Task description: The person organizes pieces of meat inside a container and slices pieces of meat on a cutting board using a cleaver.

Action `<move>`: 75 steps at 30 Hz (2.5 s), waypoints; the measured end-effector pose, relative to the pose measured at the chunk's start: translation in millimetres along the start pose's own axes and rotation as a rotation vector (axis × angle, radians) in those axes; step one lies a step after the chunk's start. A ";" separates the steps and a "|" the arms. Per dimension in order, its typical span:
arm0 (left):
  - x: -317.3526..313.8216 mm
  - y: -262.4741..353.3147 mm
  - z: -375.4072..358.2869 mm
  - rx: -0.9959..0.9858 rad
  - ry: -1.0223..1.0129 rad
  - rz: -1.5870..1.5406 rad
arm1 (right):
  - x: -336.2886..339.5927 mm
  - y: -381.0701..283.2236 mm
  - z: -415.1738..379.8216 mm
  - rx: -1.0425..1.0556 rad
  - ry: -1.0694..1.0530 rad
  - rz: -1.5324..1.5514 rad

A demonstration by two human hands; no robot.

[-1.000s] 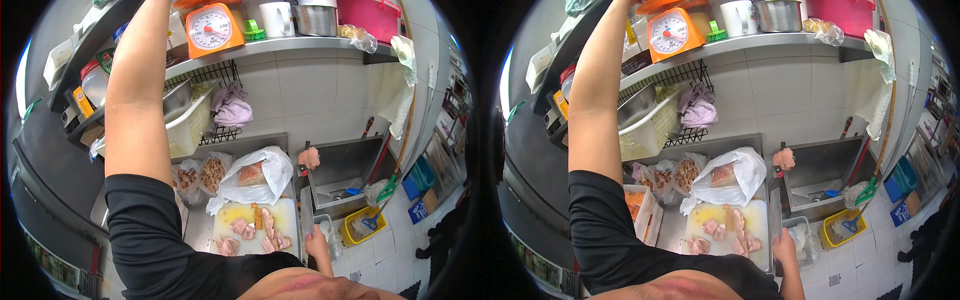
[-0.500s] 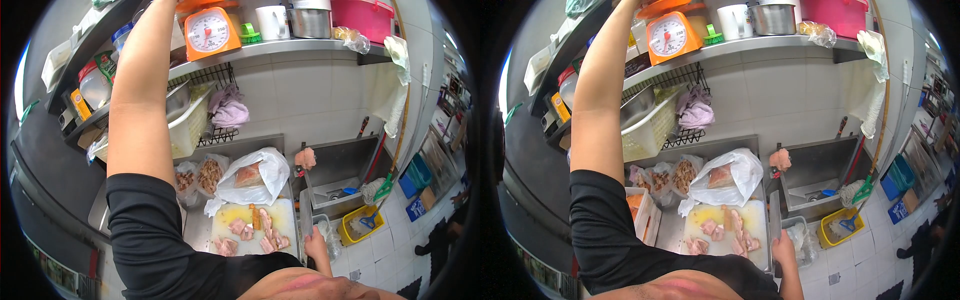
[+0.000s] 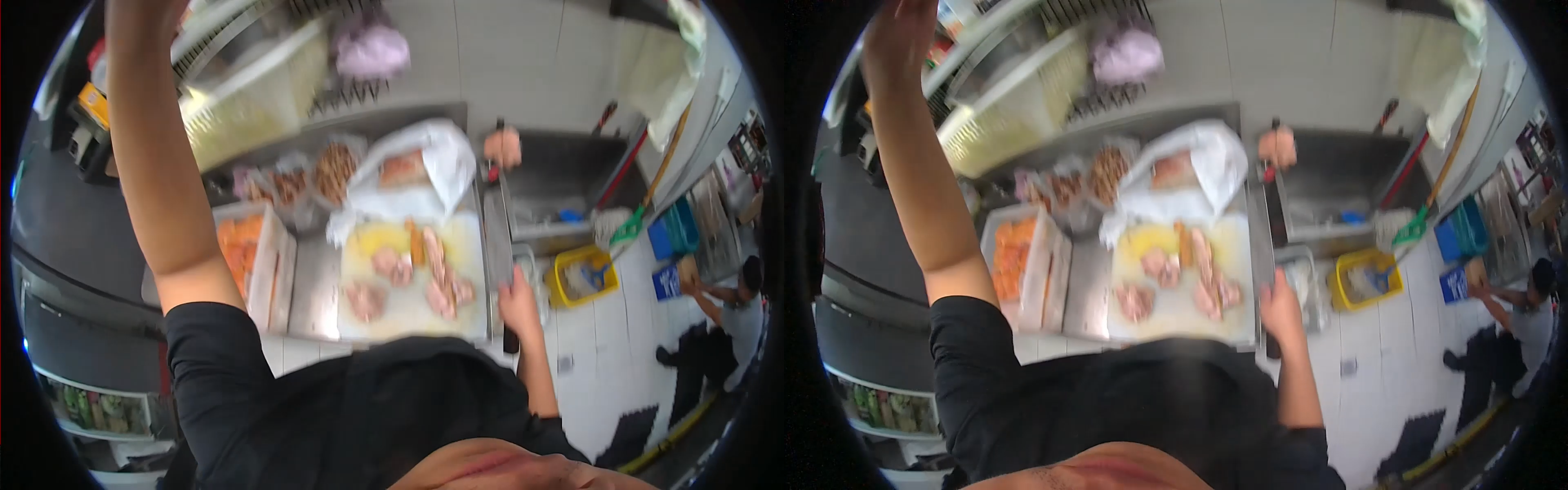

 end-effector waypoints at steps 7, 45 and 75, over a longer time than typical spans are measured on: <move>-161.8 -31.0 -458.2 1.368 -0.206 -0.749 | -24.4 -8.1 -29.9 -0.174 -0.158 0.047; -143.7 -48.3 -564.9 0.698 -1.106 0.021 | -55.5 -18.7 -95.0 -0.334 -0.517 -0.341; -127.2 -16.4 -585.4 1.162 -0.707 -0.116 | -79.9 -20.9 -91.7 -0.321 -0.429 -0.376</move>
Point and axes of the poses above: each hand's wrist, its own z-axis towards the middle knuckle, its own x-axis out of the back of the hand, y = z × x, the point moved 2 cm from there along z, towards the middle knuckle, and after that the axes turned 14 degrees about z, right-handed, at the moved point
